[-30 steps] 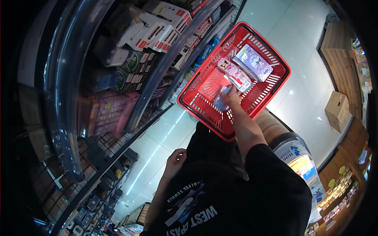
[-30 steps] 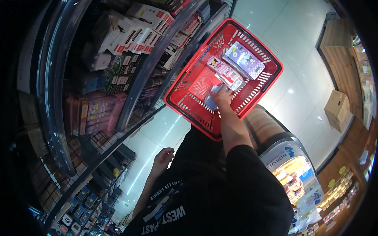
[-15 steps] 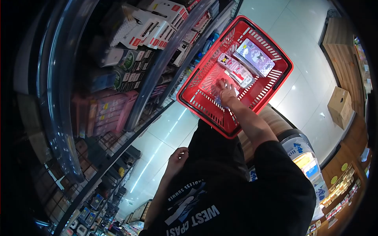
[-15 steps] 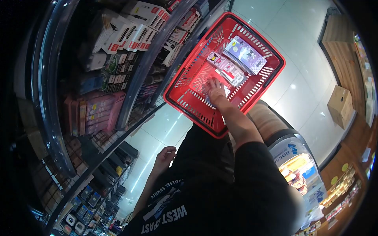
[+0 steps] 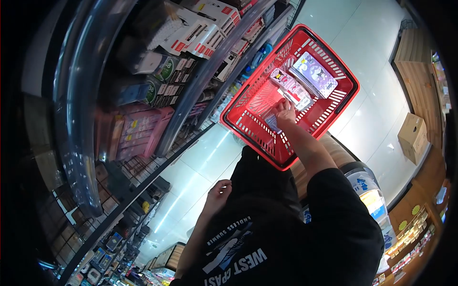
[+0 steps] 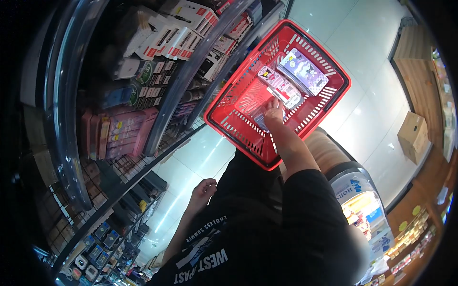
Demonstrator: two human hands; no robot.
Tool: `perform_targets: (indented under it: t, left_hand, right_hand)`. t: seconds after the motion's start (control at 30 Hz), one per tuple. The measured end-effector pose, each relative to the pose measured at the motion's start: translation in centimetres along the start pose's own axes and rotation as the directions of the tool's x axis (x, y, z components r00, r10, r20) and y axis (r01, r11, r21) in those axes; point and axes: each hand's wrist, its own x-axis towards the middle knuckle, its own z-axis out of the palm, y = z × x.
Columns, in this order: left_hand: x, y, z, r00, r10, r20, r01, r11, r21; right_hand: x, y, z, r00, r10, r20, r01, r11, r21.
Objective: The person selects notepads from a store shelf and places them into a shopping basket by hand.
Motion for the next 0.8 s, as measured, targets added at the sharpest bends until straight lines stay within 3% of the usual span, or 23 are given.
perform_targets:
  t: [0.07,0.13,0.2,0.23,0.27,0.3,0.33,0.37,0.4,0.47,0.5,0.53,0.6,0.67,0.7,0.8]
  left_hand:
    - [0.1,-0.2,0.0,1.0,0.019,-0.009,-0.019,0.999,-0.028]
    - [-0.2,1.0,-0.2,0.998,-0.056,0.013,0.056,0.998,0.034]
    - [-0.1,0.6,-0.2,1.0,-0.025,-0.002,0.025,0.999,0.041]
    - [0.2,0.2,-0.2,1.0,-0.001,-0.015,0.001,0.999,0.05]
    - [0.4,-0.6,-0.3,1.0,0.002,-0.004,-0.002,1.0,0.03]
    - [0.6,-1.3,-0.3,0.991,0.131,-0.028,-0.129,0.989,0.071]
    - [0.9,-1.6,-0.2,0.962,0.267,-0.058,-0.259,0.958,0.12]
    - [0.7,-0.7,-0.3,0.967,0.245,-0.065,-0.237,0.965,0.115]
    - [0.2,0.5,-0.4,0.972,0.223,-0.069,-0.215,0.971,0.106]
    - [0.2,1.5,-0.2,0.954,0.28,-0.109,-0.269,0.957,0.11]
    - [0.5,1.6,-0.3,0.923,0.364,-0.122,-0.352,0.93,0.108]
    - [0.9,1.5,-0.3,0.888,0.442,-0.128,-0.43,0.896,0.107]
    - [1.6,2.2,-0.7,0.808,0.567,-0.158,-0.559,0.824,0.094]
    - [1.0,3.4,-1.2,0.863,0.499,-0.079,-0.499,0.866,0.032]
    - [0.8,4.1,-1.4,0.835,0.541,-0.103,-0.536,0.841,0.069]
    - [-0.3,5.8,-2.2,0.734,0.664,-0.141,-0.661,0.747,0.072]
  right_hand:
    - [-0.2,0.1,0.4,0.999,-0.041,0.031,0.04,0.999,0.025]
    - [-1.4,-0.1,-0.7,0.997,-0.066,0.035,0.067,0.998,-0.016]
    - [-1.7,-0.4,-1.6,0.996,-0.091,0.002,0.09,0.988,0.125]
    - [-2.7,-0.4,-2.5,0.979,-0.082,-0.187,0.142,0.931,0.337]
    - [-3.6,-0.5,-3.9,0.948,-0.057,-0.313,0.182,0.904,0.387]
    - [-2.4,-0.7,-3.2,0.87,-0.045,-0.49,0.272,0.873,0.404]
    - [-2.9,-0.3,-4.7,0.762,-0.078,-0.643,0.421,0.814,0.4]
    - [-3.3,-0.1,-6.2,0.744,0.009,-0.669,0.471,0.703,0.533]
    - [-3.2,0.3,-6.9,0.657,0.04,-0.753,0.575,0.619,0.535]
    - [-8.7,1.6,-13.1,0.696,0.15,-0.702,0.602,0.41,0.685]
    - [-10.7,2.0,-15.7,0.664,0.216,-0.716,0.646,0.317,0.694]
    - [-12.4,2.5,-18.1,0.639,0.281,-0.715,0.683,0.22,0.697]
    - [-16.1,4.0,-23.4,0.561,0.332,-0.758,0.733,0.228,0.641]
    - [-22.3,4.9,-29.5,0.424,0.361,-0.831,0.839,0.19,0.51]
    - [-26.0,4.9,-32.7,0.367,0.379,-0.849,0.886,0.135,0.444]
    - [-36.7,3.6,-40.1,0.033,0.316,-0.948,0.982,0.168,0.09]
